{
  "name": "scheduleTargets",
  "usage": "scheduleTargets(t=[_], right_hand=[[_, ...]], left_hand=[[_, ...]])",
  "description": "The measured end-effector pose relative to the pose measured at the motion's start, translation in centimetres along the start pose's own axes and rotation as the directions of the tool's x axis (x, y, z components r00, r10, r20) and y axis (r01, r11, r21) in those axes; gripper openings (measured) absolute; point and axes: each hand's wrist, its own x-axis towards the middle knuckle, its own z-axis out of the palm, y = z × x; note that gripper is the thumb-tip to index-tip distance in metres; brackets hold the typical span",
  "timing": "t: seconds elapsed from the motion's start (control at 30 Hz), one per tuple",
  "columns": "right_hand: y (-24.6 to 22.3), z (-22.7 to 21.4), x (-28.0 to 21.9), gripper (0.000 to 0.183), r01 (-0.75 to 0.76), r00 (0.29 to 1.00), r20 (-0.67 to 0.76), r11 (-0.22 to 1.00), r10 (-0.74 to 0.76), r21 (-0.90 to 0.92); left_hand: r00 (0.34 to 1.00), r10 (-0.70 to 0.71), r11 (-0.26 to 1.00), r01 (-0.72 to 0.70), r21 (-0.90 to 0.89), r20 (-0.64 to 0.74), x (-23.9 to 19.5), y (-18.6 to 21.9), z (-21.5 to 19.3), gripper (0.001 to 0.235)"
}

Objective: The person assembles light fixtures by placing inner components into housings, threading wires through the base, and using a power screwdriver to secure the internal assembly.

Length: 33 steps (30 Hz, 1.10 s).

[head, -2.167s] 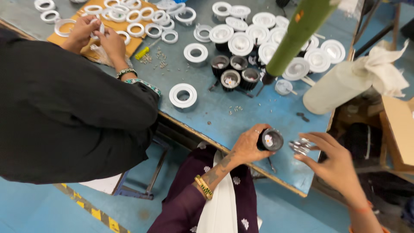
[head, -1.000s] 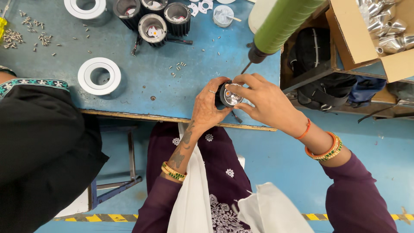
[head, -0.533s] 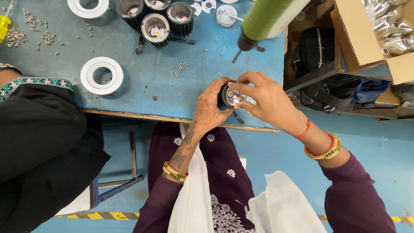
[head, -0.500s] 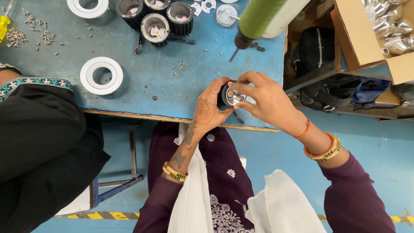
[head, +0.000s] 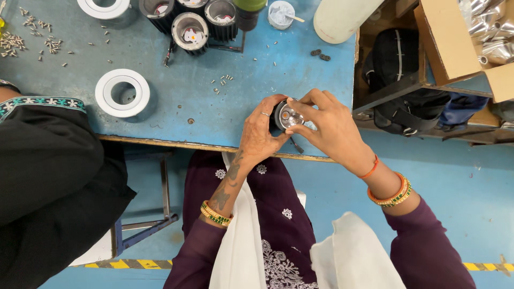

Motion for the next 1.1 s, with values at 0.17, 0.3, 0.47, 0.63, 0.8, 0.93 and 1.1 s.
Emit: scheduleTargets(t=[0.17,0.3,0.47,0.63,0.8,0.93,1.1], right_hand=[[-0.4,0.9,-0.5,0.055,-0.016,0.999,-0.041,0.999,0.014,-0.038],[-0.7,1.6,-0.7,0.054,-0.069,0.994,-0.086,0.996,0.064,-0.058],[-1.6,2.7,-1.4,0.056,-0.101,0.981,-0.167,0.994,0.095,-0.03],[-2.0,3.6,-2.4,0.058,-0.111,0.966,-0.231,0.993,0.114,0.028],[-0.6,4.0,-3.0,0.055,-0.017,0.948,-0.289,0.928,0.133,0.372],[1.1,5.6,-4.3,0.048,-0.195,0.847,-0.337,0.831,0.41,0.52],[2.8,7.5,-4.1,0.047,-0.191,0.85,0.023,0.266,0.526,0.945]], left_hand=[[1.0,-0.016,1.0,0.016,-0.008,-0.002,-0.3,-0.2,0.1,0.071],[1.0,-0.014,1.0,0.013,-0.024,-0.007,-0.4,-0.3,0.2,0.07],[1.0,0.016,0.999,-0.016,-0.029,0.011,-0.5,-0.2,-0.2,0.07],[0.998,0.068,0.997,-0.068,-0.046,-0.002,-0.9,0.0,-0.2,0.07],[0.999,0.011,1.0,-0.01,0.02,-0.039,-0.8,-0.2,0.2,0.069],[0.982,0.057,0.998,-0.06,-0.009,-0.178,-0.6,-0.6,0.2,0.079],[0.968,0.025,0.963,-0.091,-0.254,-0.251,-0.9,-1.5,0.2,0.079]])
